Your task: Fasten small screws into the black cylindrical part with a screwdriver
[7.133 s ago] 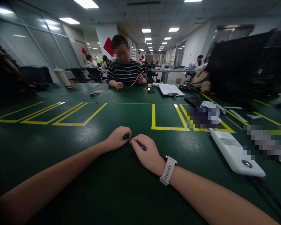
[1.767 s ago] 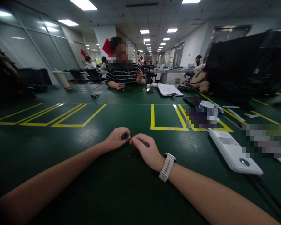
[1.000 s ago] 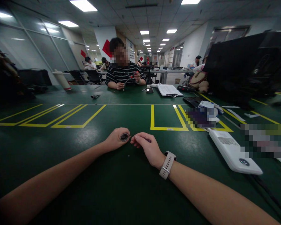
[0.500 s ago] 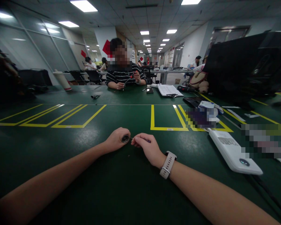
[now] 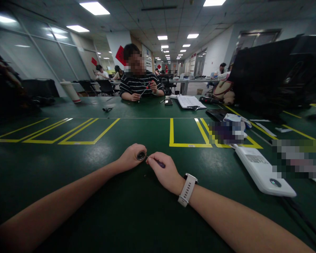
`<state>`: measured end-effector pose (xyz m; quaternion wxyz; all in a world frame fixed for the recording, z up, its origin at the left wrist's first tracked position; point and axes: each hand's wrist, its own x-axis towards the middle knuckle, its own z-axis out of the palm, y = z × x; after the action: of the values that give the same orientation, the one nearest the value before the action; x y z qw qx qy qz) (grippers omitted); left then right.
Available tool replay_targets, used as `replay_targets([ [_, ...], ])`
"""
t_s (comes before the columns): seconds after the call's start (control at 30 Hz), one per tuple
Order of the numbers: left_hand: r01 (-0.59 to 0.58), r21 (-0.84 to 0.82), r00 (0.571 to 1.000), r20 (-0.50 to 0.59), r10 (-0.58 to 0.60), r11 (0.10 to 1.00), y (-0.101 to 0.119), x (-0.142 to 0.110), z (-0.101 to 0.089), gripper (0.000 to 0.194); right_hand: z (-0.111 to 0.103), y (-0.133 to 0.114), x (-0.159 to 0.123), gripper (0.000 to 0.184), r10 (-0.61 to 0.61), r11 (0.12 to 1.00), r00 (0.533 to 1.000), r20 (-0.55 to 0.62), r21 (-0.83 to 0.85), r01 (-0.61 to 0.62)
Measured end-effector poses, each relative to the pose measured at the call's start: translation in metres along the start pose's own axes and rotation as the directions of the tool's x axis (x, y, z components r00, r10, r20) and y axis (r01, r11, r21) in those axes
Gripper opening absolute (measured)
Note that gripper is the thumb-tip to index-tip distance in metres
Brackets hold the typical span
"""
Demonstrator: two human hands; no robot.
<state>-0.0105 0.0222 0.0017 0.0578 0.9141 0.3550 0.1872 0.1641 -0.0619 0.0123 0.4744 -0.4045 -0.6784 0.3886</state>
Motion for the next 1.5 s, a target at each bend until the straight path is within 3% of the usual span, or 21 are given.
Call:
replay_targets([
  [0.13, -0.033, 0.045, 0.999, -0.001, 0.033, 0.998, -0.001, 0.000, 0.001, 0.006, 0.000, -0.002, 0.000, 0.020, 0.012, 0.999, 1.000, 0.015, -0.032, -0.011],
  [0.37, -0.056, 0.004, 0.998, -0.011, 0.056, 0.998, -0.002, -0.002, 0.001, 0.003, -0.005, 0.005, 0.007, 0.021, 0.175, 0.928, 0.985, 0.017, 0.331, -0.170],
  [0.57, -0.028, -0.083, 1.000, -0.016, 0.027, 0.996, -0.003, -0.001, -0.001, 0.004, -0.004, 0.007, 0.008, 0.021, 0.240, 0.843, 0.970, 0.044, 0.485, -0.231],
  [0.67, -0.022, -0.092, 1.000, -0.010, 0.022, 0.996, -0.002, 0.000, -0.001, 0.004, -0.003, 0.007, 0.006, 0.020, 0.220, 0.881, 0.975, 0.010, 0.427, -0.203],
  [0.8, 0.000, -0.027, 1.000, -0.024, -0.001, 1.000, -0.002, 0.000, 0.000, 0.005, -0.001, 0.000, 0.002, 0.020, 0.060, 0.990, 0.998, -0.011, 0.128, -0.058],
  [0.9, -0.010, 0.046, 1.000, -0.023, 0.011, 0.999, -0.002, 0.000, 0.002, 0.005, 0.000, -0.005, -0.002, 0.019, -0.017, 0.998, 1.000, 0.005, -0.059, 0.017],
  [0.97, -0.032, 0.076, 0.999, -0.015, 0.033, 0.997, -0.001, 0.000, 0.002, 0.005, 0.000, -0.005, -0.002, 0.019, -0.012, 0.996, 1.000, 0.013, -0.087, 0.013],
  [1.17, -0.052, 0.056, 0.999, 0.008, 0.052, 0.997, 0.000, 0.000, 0.000, 0.003, -0.005, 0.002, 0.004, 0.022, 0.097, 0.983, 0.994, 0.039, 0.154, -0.102],
  [1.37, -0.036, -0.084, 0.999, 0.010, 0.037, 0.996, -0.003, -0.002, -0.001, 0.002, -0.006, 0.003, 0.008, 0.022, 0.223, 0.879, 0.974, 0.037, 0.425, -0.217],
  [1.5, -0.017, -0.126, 1.000, 0.004, 0.017, 0.992, -0.005, -0.002, -0.001, 0.003, -0.005, 0.005, 0.008, 0.020, 0.238, 0.844, 0.970, 0.045, 0.485, -0.229],
])
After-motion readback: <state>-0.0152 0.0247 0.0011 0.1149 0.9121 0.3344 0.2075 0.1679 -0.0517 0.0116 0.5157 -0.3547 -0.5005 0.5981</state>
